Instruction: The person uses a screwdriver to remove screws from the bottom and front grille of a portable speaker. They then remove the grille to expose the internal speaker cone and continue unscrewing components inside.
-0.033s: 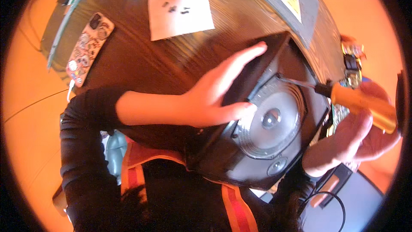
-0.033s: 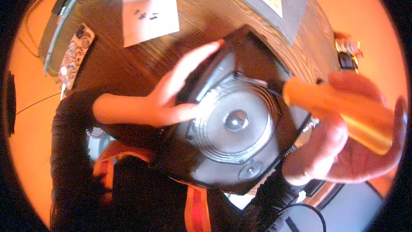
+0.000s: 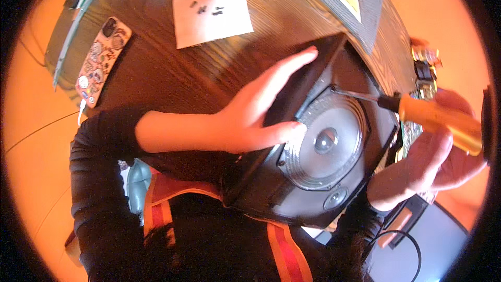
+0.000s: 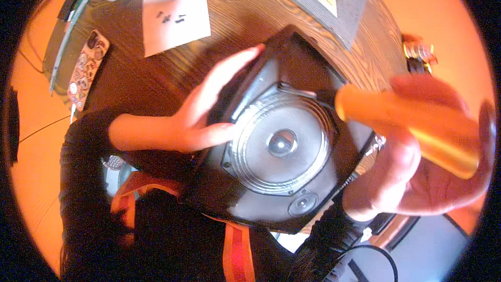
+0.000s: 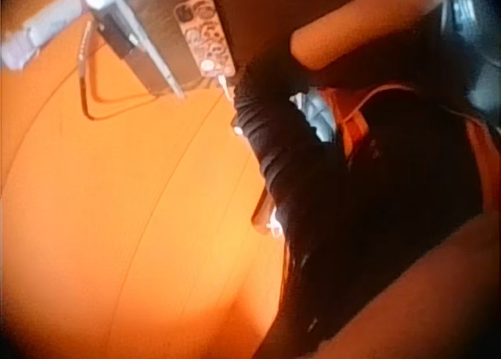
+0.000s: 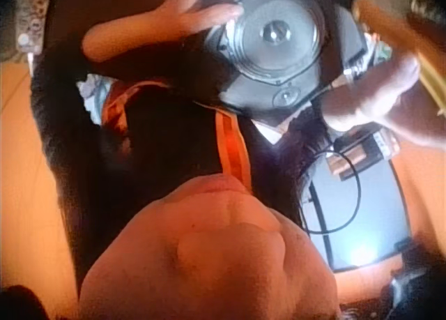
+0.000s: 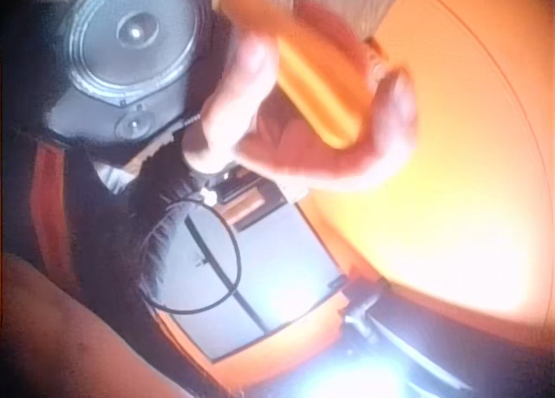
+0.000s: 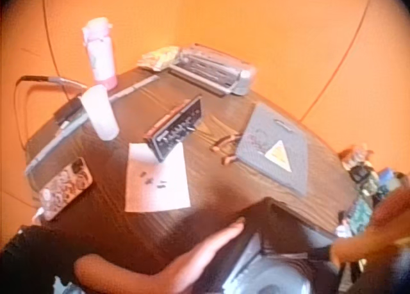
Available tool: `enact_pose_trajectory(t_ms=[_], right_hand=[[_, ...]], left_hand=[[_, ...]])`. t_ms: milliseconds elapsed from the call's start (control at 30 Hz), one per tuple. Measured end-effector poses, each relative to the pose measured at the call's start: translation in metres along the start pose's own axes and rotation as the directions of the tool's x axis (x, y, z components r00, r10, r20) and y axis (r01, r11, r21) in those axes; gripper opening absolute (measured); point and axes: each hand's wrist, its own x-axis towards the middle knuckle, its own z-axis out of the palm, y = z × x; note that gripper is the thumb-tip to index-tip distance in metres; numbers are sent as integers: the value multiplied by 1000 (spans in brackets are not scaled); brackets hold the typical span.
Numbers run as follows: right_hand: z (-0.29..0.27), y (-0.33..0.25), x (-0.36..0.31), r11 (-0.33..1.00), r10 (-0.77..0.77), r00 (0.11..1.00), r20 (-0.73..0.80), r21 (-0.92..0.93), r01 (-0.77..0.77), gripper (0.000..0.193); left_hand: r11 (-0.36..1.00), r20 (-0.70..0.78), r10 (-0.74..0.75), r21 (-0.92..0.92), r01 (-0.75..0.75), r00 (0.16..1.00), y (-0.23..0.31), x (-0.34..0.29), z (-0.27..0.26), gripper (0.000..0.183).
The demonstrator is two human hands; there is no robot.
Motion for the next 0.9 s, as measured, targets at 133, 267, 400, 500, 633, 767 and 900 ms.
enact_pose_trajectory(t_ms=[133, 267, 400, 500, 633, 767, 900], right_hand=[[1, -4, 9, 999, 40, 995, 89, 19, -42, 55], [19, -10, 10, 998, 18, 997, 73, 61, -22, 44], [34, -19, 7, 762, 383, 921, -69, 587, -273, 25], [40, -28, 9, 694, 332, 942, 53, 663, -282, 17], [47, -24, 22, 625, 473, 878, 69, 676, -390, 20], [41, -11, 33, 405, 439, 867, 236, 809, -426, 27], [37, -7, 31, 403, 141, 915, 378, 822, -402, 25]], left_hand=[[994, -43, -70, -87, 66, 997, 3, -3, 3, 82], [998, -58, -53, 27, 55, 997, 5, -4, 2, 82], [998, -56, -55, 7, 55, 997, 4, -6, 1, 82], [999, -40, -51, -18, 50, 998, 3, -9, -1, 83], [999, -26, -48, 7, 48, 998, 3, -13, -7, 83], [998, -16, -50, 31, 50, 999, 2, -7, -4, 83], [999, -21, -28, 30, 28, 999, 2, -5, -5, 83]])
